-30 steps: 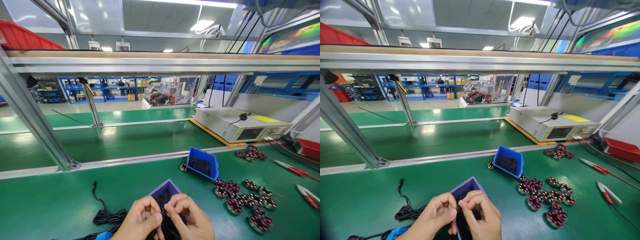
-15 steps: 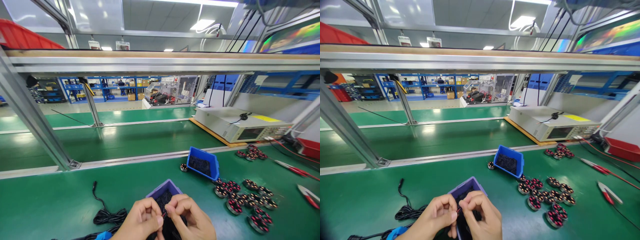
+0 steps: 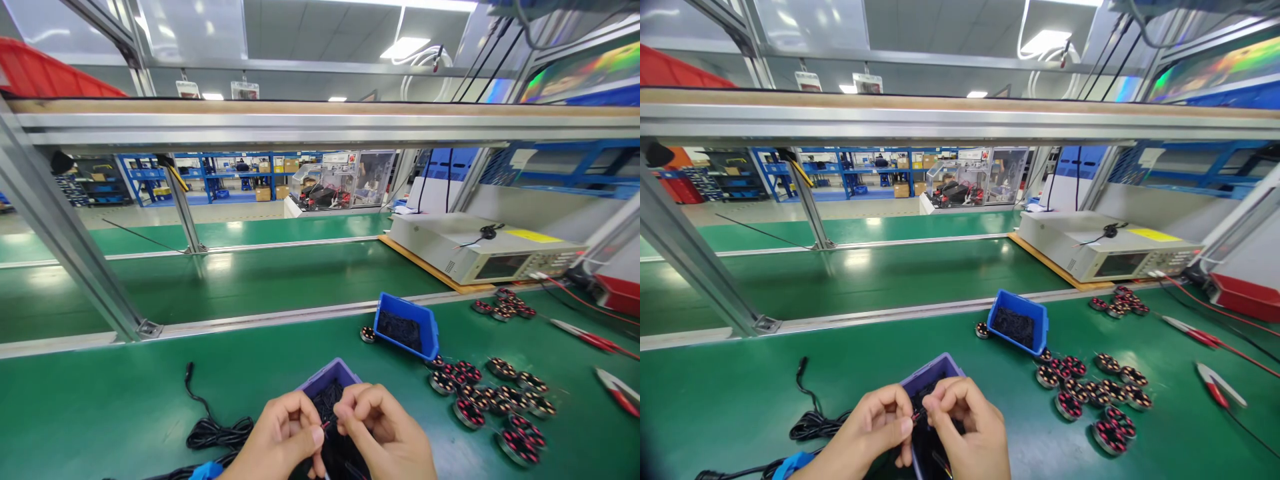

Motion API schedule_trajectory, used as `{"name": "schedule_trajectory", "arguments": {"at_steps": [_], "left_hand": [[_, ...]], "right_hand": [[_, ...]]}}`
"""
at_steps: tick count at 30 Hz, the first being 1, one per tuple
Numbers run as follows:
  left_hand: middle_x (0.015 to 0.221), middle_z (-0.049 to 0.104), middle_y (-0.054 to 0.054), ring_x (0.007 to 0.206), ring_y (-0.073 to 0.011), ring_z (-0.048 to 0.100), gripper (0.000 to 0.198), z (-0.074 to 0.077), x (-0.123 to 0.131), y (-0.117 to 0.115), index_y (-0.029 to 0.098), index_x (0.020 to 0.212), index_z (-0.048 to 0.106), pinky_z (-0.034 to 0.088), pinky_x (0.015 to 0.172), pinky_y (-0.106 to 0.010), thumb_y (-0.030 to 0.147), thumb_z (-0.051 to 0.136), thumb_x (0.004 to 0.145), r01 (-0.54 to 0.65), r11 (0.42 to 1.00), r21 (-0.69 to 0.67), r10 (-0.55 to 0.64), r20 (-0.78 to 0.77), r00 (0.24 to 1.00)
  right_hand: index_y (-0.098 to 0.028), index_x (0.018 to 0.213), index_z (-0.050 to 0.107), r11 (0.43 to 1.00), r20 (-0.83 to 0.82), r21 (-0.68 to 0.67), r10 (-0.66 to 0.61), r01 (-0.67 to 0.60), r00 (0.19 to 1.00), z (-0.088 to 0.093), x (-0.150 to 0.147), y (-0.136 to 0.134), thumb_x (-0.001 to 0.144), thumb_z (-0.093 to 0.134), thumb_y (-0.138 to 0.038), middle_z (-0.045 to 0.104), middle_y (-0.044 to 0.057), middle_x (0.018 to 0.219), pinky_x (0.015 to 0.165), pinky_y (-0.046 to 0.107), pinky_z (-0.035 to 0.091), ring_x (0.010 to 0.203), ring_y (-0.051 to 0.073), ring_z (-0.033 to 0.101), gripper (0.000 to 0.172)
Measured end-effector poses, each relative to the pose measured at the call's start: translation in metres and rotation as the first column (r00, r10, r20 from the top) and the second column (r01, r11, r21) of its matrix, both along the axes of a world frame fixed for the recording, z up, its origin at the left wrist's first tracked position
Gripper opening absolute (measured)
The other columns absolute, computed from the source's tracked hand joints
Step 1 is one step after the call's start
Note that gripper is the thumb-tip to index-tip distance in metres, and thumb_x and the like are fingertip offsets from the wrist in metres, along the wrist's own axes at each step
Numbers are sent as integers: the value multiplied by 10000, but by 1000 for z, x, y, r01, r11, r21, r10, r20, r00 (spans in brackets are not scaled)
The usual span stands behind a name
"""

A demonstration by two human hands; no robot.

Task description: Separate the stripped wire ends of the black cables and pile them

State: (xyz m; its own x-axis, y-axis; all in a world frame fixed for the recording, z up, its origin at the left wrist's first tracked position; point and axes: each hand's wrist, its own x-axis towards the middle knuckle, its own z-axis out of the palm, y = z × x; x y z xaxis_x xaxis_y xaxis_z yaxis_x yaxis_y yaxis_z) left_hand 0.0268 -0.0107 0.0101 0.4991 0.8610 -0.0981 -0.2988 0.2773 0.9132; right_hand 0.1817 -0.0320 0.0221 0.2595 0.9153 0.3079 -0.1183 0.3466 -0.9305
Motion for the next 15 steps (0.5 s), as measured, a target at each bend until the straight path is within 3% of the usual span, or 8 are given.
{"name": "schedule_trajectory", "arguments": {"at_steps": [15], "left_hand": [[575,574,30,550,-121,608,435,-4,-1,1,163,740,571,445,546,-210,545,780,751,-29,993,117,43,-116,992]], "right_hand": [[-213,643,513,999,-16,-20,31,-31,999,2,0,-1,785,808,-439,601,-19,698,546,211,495,524,106,541,398]]}}
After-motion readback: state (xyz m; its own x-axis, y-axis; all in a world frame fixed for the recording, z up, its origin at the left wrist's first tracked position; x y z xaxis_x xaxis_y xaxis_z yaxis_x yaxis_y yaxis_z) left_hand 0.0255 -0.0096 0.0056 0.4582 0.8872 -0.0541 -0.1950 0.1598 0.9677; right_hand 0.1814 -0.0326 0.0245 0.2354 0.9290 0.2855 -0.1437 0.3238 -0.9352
